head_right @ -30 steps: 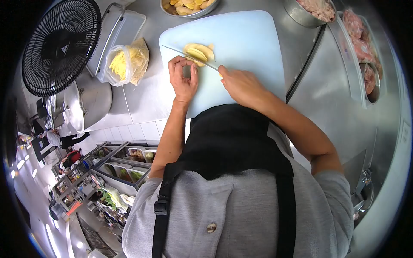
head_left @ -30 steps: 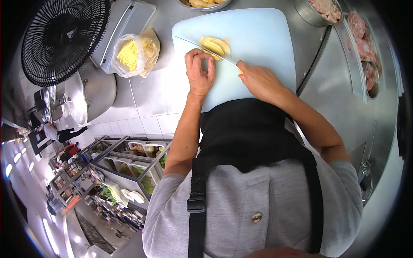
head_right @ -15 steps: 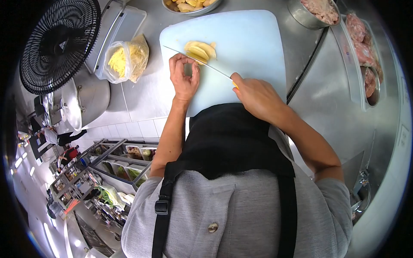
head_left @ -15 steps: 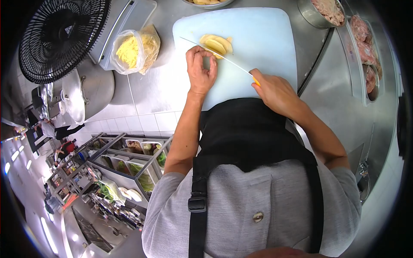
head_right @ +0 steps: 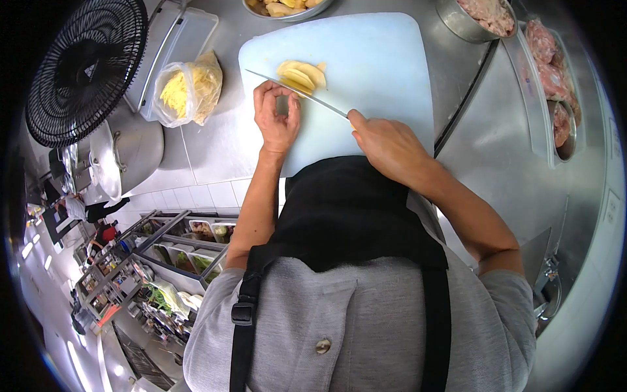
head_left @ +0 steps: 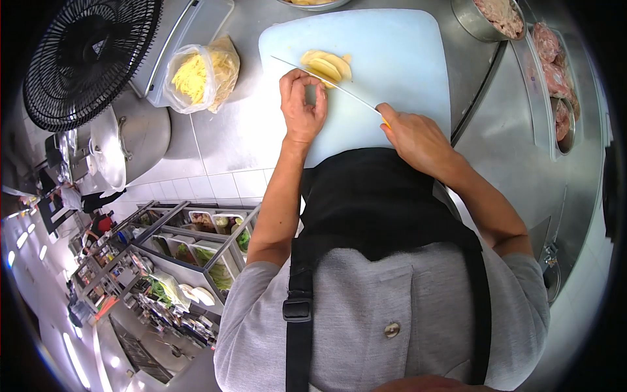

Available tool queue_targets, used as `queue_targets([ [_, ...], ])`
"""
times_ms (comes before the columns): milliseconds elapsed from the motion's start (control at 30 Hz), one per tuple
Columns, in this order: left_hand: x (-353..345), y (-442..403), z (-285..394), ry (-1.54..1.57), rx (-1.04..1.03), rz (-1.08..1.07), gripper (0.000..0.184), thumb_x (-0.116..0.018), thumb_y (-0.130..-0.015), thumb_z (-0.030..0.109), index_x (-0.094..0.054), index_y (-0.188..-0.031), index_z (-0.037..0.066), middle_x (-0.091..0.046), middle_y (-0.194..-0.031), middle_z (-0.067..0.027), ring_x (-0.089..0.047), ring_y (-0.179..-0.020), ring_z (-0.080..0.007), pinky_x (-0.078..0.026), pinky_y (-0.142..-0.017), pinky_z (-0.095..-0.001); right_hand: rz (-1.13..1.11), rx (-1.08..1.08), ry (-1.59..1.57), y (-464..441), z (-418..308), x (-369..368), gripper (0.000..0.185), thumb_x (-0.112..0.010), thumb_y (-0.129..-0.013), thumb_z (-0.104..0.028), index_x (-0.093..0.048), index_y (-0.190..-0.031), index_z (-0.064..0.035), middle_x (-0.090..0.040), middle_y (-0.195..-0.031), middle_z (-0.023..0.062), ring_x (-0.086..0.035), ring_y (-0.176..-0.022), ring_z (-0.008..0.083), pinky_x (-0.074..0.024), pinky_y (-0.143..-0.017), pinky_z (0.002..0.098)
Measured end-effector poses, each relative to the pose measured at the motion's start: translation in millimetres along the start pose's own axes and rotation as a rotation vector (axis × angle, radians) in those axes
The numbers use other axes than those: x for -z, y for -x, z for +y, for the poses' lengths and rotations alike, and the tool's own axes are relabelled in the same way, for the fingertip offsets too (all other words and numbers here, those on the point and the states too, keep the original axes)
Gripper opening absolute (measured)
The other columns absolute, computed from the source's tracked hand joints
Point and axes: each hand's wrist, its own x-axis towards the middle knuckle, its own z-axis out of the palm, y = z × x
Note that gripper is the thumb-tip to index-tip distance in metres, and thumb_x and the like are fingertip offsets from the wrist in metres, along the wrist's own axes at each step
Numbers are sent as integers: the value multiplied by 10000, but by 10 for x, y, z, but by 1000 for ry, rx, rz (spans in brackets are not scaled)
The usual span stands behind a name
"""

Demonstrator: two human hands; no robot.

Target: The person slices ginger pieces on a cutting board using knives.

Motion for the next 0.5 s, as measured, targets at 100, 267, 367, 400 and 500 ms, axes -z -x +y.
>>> queue_targets([
  [100,-3,11,0,5,17,1,162,-781,-866,-7,-699,-1005,3,-628,-1164,-181,-638,-1099,-350,-547,-952,-416,17,14,21,-11,12,-27,170,-563,-1102,-168,-501,-1160,-20,-677,-816,211,-675,-797,463,-498,-715,588],
  [267,-7,-7,-12,-1,-20,15,153,-790,-881,12,-705,-1007,-2,-648,-1144,-183,-673,-1053,-333,-565,-920,-410,23,30,22,-145,46,-114,158,-554,-1105,-165,-503,-1158,-25,-674,-789,206,-680,-772,455,-495,-689,586],
  [367,-5,-3,-18,-6,-13,4,152,-786,-887,9,-701,-1013,0,-648,-1143,-183,-672,-1048,-327,-565,-917,-415,-45,-20,-9,-320,31,-128,189,-572,-1104,-174,-489,-1185,-26,-676,-810,214,-670,-787,474,-486,-700,599],
  [400,-4,31,-12,7,6,-3,154,-786,-883,4,-701,-1011,5,-642,-1152,-181,-662,-1066,-335,-560,-928,-415,-81,-49,-24,-355,29,-132,206,-581,-1104,-179,-481,-1198,-26,-677,-823,219,-664,-797,483,-482,-708,606],
  [500,-6,-29,-44,23,1,-1,162,-787,-875,-7,-698,-1009,15,-630,-1170,-178,-641,-1100,-350,-550,-948,-418,-33,-31,-36,-451,93,-248,211,-584,-1103,-190,-488,-1186,-22,-685,-829,223,-672,-806,484,-483,-718,613],
])
